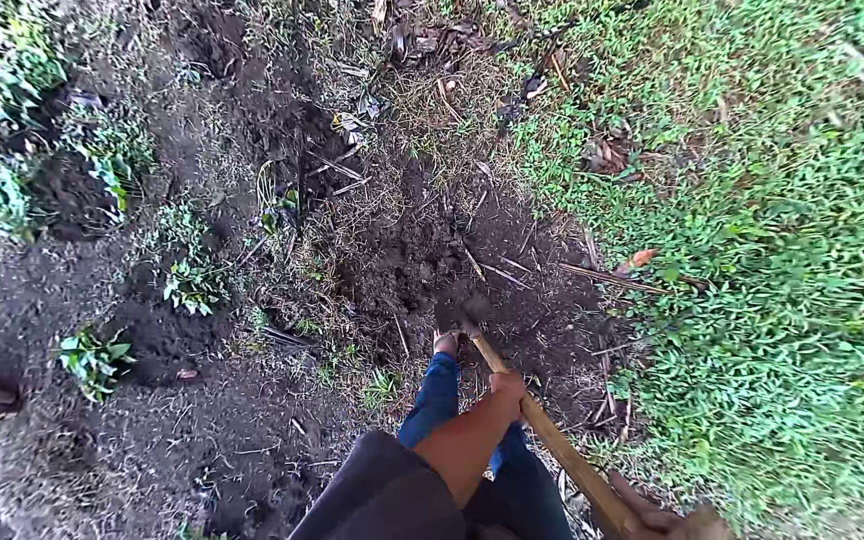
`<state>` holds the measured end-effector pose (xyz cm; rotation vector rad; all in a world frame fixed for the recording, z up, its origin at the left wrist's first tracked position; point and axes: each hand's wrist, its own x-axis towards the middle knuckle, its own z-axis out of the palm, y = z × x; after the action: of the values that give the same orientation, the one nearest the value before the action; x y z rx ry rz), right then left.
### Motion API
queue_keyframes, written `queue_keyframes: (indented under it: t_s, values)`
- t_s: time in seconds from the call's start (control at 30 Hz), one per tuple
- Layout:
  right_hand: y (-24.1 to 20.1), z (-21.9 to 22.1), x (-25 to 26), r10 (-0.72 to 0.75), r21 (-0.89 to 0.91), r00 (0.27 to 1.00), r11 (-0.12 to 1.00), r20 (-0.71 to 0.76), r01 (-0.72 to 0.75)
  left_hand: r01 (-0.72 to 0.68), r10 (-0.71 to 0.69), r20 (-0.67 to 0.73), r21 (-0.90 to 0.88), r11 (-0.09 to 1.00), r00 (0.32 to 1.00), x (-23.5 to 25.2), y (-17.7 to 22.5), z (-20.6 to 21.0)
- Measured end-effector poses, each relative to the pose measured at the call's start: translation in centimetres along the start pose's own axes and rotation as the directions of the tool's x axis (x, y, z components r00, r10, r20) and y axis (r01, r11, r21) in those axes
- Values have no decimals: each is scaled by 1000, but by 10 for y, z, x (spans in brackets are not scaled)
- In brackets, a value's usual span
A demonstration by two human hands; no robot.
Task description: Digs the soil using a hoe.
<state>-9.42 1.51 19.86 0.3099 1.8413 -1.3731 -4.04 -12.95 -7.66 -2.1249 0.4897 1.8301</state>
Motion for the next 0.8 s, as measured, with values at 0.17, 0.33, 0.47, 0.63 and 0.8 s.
queue_keyframes:
  t_s: [0.17, 0.33, 0.47, 0.63, 0.8]
  values:
    - [12, -60, 16, 24, 92, 995, 995, 93, -33, -60, 52, -86, -90, 994, 995, 10, -43, 30]
    - [19, -92, 26, 80, 96, 990, 991, 112, -91, -70, 46, -129, -192, 979, 991, 9, -75, 46]
    - [37, -77, 40, 104, 103, 991, 988, 79, -112, -87, 52, -102, -378, 922, 993, 13, -91, 49]
    - [41, -40, 45, 76, 125, 993, 988, 95, -88, -37, 4, -77, -438, 898, 997, 13, -78, 40]
    - [26, -3, 55, 65, 133, 992, 988, 105, -79, 2, -46, -108, -376, 927, 993, 20, -48, 24]
